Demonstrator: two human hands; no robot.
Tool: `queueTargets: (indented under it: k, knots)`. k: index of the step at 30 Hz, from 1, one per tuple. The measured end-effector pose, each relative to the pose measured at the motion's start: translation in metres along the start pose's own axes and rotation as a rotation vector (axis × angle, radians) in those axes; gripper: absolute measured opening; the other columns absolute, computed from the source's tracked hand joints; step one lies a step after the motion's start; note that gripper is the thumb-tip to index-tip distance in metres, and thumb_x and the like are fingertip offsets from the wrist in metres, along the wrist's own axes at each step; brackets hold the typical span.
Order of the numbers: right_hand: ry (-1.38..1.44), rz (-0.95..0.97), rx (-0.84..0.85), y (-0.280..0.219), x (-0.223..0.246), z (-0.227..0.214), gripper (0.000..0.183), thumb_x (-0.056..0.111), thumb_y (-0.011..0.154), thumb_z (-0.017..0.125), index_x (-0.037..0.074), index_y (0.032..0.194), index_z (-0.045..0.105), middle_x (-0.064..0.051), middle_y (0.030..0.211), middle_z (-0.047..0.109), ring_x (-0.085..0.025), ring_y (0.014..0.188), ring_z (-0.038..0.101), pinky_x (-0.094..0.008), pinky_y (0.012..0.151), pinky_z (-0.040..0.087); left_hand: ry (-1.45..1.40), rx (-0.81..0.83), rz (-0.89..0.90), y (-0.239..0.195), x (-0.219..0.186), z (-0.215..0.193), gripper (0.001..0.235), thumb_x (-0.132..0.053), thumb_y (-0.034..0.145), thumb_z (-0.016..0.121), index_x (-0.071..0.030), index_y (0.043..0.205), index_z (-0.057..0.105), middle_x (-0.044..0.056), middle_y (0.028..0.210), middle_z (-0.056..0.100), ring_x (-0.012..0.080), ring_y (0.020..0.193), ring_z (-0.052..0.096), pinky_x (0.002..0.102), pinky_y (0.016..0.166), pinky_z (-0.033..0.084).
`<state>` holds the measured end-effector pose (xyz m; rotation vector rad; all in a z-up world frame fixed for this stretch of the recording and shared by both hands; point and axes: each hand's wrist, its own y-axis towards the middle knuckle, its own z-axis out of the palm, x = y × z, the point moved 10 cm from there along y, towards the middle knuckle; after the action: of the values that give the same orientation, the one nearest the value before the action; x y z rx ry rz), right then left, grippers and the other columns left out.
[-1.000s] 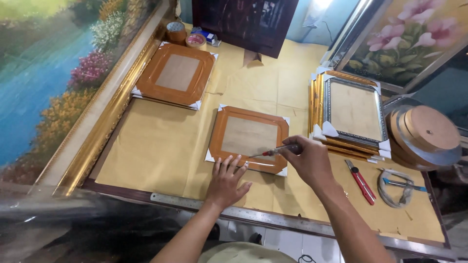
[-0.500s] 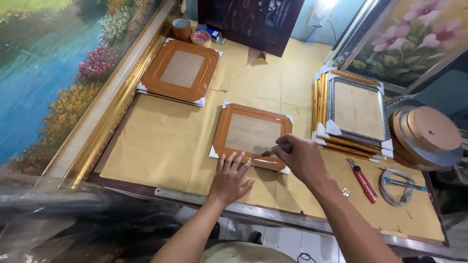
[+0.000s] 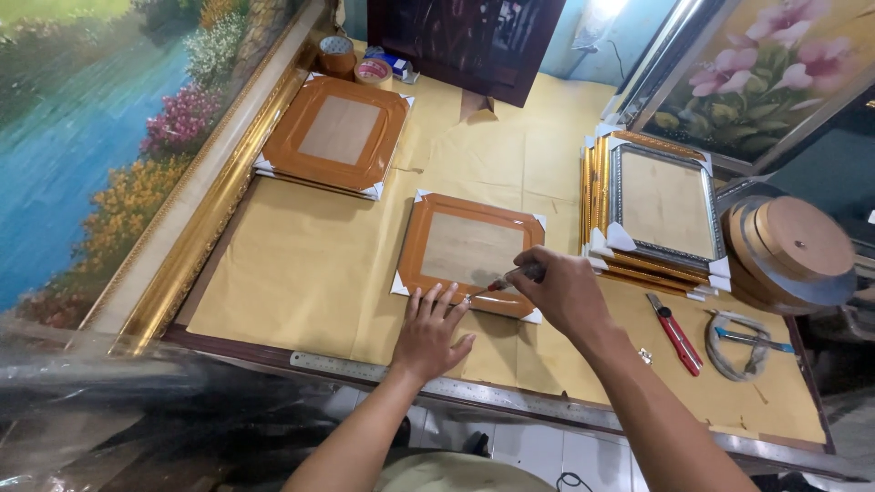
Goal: The person uses a screwdriver to tighten screws on the back of a wooden picture frame. They secure multiple screws at different positions on the frame's back panel, then place the screwdriver down and briefly lift the frame.
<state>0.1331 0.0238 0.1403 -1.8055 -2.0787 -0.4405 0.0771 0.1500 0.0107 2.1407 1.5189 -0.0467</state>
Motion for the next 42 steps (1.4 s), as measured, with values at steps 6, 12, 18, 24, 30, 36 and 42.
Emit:
queueTargets:
  k: [6,12,18,24,30,36,42]
  knots:
    - [-0.094,-0.049,0.046,0.007,0.007,0.005,0.031,0.036,0.077,0.060,0.012,0.095,0.066,-0.014,0.079,0.068,-0.032,0.080,0.064,-0.043,0.072,0.051,0.026,-0.004,0.010,-0.001,0.000,0.002,0.048,-0.045,0.073,0.054,-0.020,0.114,0.050,0.009,0.127,0.044,0.0315,0.119,0.039,0.053,0.101,0.022]
    - [-0.415,-0.054,0.204,0.017,0.030,0.007,0.054,0.050,0.089,0.036,0.007,0.085,0.068,-0.018,0.074,0.065,-0.034,0.079,0.064,-0.044,0.070,0.050,0.024,-0.045,0.019,-0.001,-0.001,-0.001,0.046,-0.044,0.071,0.056,-0.020,0.110,0.051,0.009,0.126,0.046,0.0322,0.118,0.040,0.053,0.100,0.024]
    - [-0.320,-0.224,0.306,0.038,0.038,0.027,0.034,0.035,0.085,0.046,0.007,0.085,0.065,-0.017,0.077,0.065,-0.038,0.085,0.062,-0.048,0.076,0.048,-0.004,-0.085,0.023,-0.002,0.002,0.005,0.046,-0.043,0.068,0.059,-0.019,0.107,0.054,0.009,0.126,0.046,0.0324,0.118,0.041,0.054,0.099,0.025]
    - [-0.243,-0.438,0.384,0.035,0.064,0.025,0.008,0.022,0.072,0.065,0.015,0.076,0.066,-0.005,0.075,0.065,-0.027,0.081,0.064,-0.038,0.072,0.051,0.036,-0.054,0.013,-0.001,0.002,0.007,0.047,-0.043,0.066,0.059,-0.020,0.107,0.053,0.008,0.128,0.045,0.0319,0.118,0.040,0.053,0.100,0.024]
    - [0.010,-0.464,0.438,0.029,0.067,0.032,0.007,0.004,0.062,0.063,0.010,0.066,0.065,-0.006,0.067,0.064,-0.027,0.074,0.064,-0.038,0.070,0.050,0.002,0.010,-0.010,0.001,0.003,0.008,0.046,-0.042,0.068,0.059,-0.020,0.108,0.053,0.008,0.129,0.044,0.0324,0.119,0.040,0.054,0.100,0.023]
    - [-0.007,-0.297,0.466,0.019,0.072,0.018,0.079,-0.010,0.059,0.048,0.021,0.130,0.034,-0.021,0.138,0.027,-0.045,0.124,0.027,-0.056,0.094,0.036,-0.003,0.066,-0.033,0.004,0.002,0.002,0.039,-0.040,0.072,0.058,-0.021,0.106,0.054,0.006,0.127,0.044,0.0317,0.119,0.040,0.053,0.100,0.023]
    - [-0.253,-0.228,0.433,0.028,0.044,0.025,0.086,0.013,0.062,0.068,0.023,0.136,0.025,-0.022,0.138,0.027,-0.039,0.129,0.024,-0.058,0.091,0.036,0.111,-0.083,0.015,0.014,0.009,0.010,0.015,-0.024,0.074,0.059,-0.025,0.089,0.059,-0.002,0.107,0.054,0.0215,0.103,0.051,0.042,0.090,0.036]
